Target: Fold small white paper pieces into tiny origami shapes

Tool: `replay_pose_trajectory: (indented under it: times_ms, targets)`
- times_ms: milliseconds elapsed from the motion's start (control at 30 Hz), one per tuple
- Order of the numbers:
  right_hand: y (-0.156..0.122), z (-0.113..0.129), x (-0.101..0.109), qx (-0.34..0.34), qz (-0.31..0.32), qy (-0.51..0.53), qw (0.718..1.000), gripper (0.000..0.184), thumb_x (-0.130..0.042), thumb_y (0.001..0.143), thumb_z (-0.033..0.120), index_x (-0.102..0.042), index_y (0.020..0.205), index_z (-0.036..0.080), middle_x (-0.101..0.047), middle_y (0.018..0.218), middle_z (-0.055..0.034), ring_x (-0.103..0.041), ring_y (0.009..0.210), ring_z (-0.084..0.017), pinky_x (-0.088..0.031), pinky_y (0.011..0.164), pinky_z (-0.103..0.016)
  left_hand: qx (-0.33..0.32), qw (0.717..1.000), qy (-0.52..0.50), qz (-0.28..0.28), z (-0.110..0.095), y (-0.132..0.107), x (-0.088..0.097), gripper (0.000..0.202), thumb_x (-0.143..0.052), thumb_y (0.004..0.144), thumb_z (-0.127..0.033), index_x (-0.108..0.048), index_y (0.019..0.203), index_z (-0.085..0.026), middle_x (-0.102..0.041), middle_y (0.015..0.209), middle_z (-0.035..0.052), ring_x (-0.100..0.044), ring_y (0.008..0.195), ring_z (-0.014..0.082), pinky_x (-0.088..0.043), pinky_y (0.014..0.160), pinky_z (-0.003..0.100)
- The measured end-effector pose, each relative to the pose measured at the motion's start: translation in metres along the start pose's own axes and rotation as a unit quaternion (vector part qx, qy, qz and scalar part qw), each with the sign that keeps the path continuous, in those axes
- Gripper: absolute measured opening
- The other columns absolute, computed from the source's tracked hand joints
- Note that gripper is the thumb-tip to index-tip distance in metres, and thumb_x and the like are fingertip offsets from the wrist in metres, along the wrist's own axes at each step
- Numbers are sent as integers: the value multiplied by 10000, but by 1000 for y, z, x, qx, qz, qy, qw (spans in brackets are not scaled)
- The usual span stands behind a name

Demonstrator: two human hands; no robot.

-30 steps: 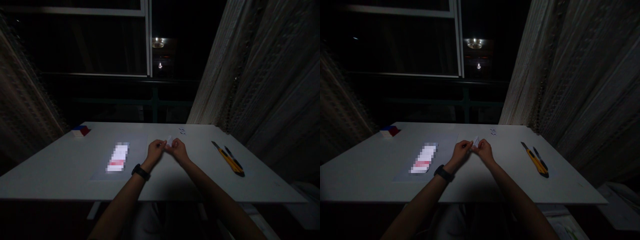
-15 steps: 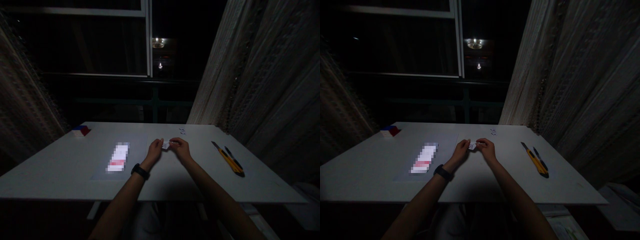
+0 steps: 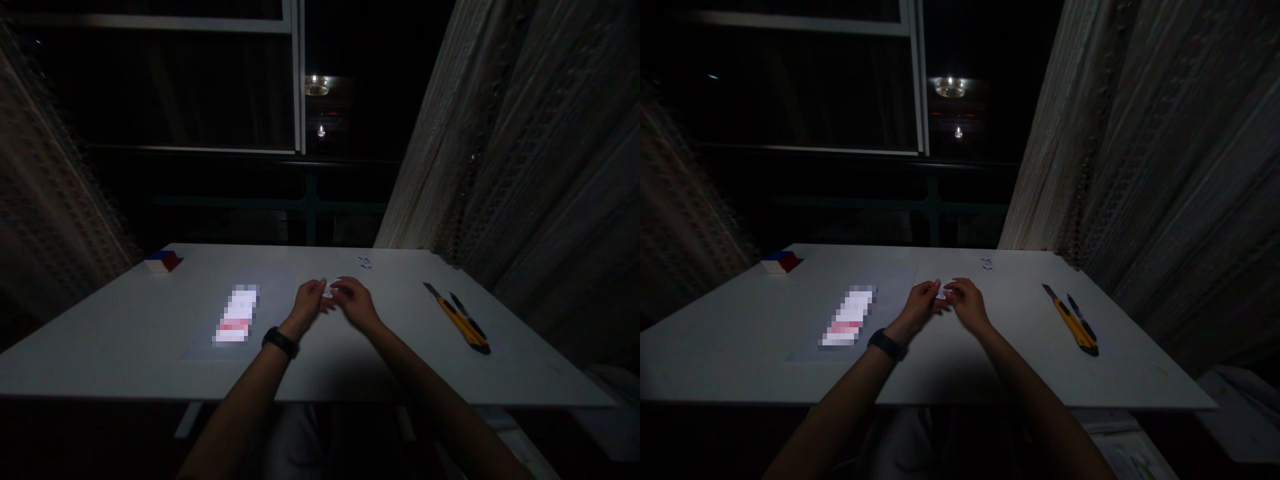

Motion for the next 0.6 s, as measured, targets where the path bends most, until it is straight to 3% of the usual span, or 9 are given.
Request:
replay_pose_trajectory:
  times_ms: [300,600]
  targets:
    - [0,1,1,22,15,-44,999,71,-612,696,221,-660,747,215,-562,1088,-71,-545,982,-206,-435,837,-356,-11,1000,4,3,4,3,1,389,-594,701,-507,-478,712,-136,-557,532,3,-580,436,124,-419,400,194]
    - [-1,6,2,44,29,-41,998,63,-621,677,203,-602,734,186,-559,1062,-84,-562,907,-190,-456,711,-305,-29,999,32,6,2,2,1,371,-580,707,-504,-497,679,-144,-505,450,-33,-501,363,88,-383,379,188]
Point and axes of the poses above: each hand's wrist, its own y-axis towards the middle knuckle, its own x-axis out of the back of the hand, z = x × y, the point moved 2 cm from there along y, towards the middle knuckle
